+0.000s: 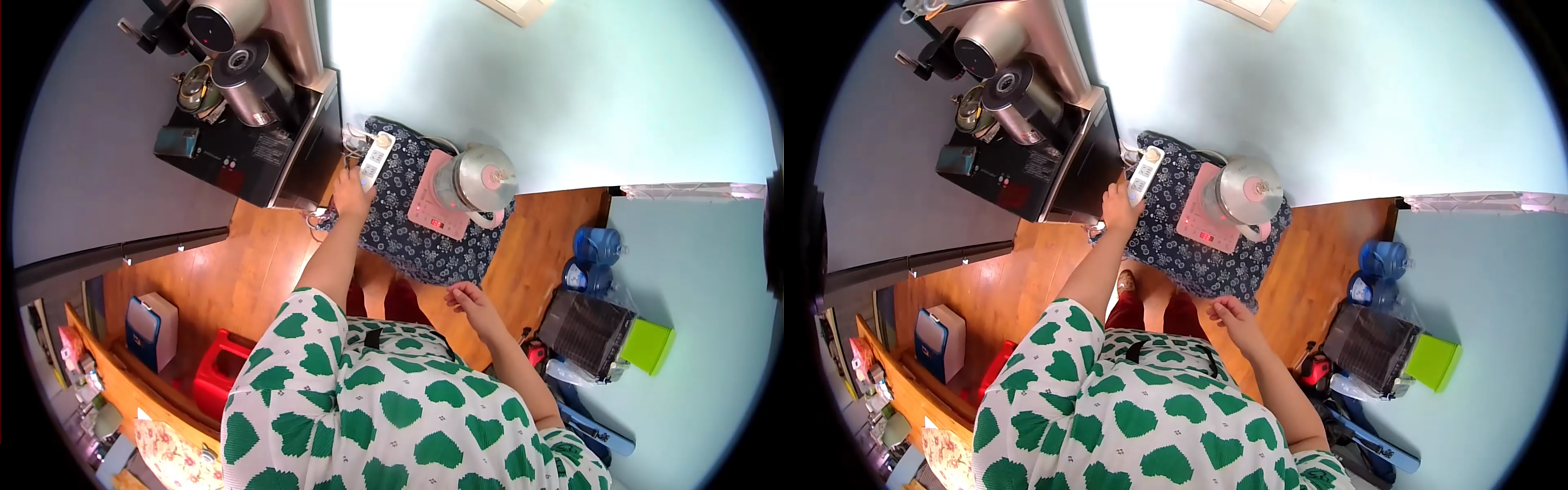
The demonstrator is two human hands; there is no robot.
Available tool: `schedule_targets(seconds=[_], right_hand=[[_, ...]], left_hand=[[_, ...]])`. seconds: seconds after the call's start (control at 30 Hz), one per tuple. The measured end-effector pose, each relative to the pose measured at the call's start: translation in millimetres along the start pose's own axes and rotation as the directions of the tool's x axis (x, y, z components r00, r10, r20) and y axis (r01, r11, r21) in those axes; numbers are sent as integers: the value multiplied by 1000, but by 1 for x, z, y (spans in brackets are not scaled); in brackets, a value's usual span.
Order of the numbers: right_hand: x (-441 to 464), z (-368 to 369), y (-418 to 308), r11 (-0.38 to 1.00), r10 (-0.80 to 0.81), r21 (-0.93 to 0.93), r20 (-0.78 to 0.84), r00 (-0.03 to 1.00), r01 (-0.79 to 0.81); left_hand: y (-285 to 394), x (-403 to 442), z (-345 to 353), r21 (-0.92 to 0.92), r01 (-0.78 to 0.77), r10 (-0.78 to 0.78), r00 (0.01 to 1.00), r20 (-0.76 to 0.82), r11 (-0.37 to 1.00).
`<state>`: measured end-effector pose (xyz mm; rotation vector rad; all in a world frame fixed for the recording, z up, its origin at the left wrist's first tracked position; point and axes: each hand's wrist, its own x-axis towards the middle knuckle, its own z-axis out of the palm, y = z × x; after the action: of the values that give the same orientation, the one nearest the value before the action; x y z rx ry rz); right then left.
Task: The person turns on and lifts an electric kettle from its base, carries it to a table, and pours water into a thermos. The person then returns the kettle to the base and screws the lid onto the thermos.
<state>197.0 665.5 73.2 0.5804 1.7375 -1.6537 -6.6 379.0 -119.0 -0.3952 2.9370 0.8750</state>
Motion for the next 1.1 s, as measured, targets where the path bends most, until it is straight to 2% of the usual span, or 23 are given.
schedule_targets(seconds=[0.4, 0.43, 0.53, 0.73, 0.77, 0.97, 1.1], right_hand=[[-3, -3, 15, 998, -1, -64, -18, 1000, 0], [-1, -5, 15, 998, -4, -69, -19, 1000, 3], [2, -7, 16, 997, -11, -76, -20, 1000, 9], [5, -7, 10, 997, -18, -79, 0, 1000, 18], [5, -8, 9, 997, -23, -71, 4, 1000, 23], [4, -12, 8, 998, -19, -60, 4, 1000, 19], [6, -16, 17, 998, -9, -56, 3, 1000, 10]], left_hand=[[13, 9, 13, 39, -7, 6, 1000, 24, 999], [14, 9, 9, 38, 0, -2, 998, 60, 999], [18, 5, 2, 23, -9, 7, 999, 51, 1000], [3, 3, -4, -23, -91, 93, 988, 123, 996], [1, 5, -2, -48, -67, 74, 986, 151, 997], [-5, 3, 20, -127, 18, -16, 1000, 17, 992], [-4, 3, 14, -204, 44, -37, 999, 37, 978]])
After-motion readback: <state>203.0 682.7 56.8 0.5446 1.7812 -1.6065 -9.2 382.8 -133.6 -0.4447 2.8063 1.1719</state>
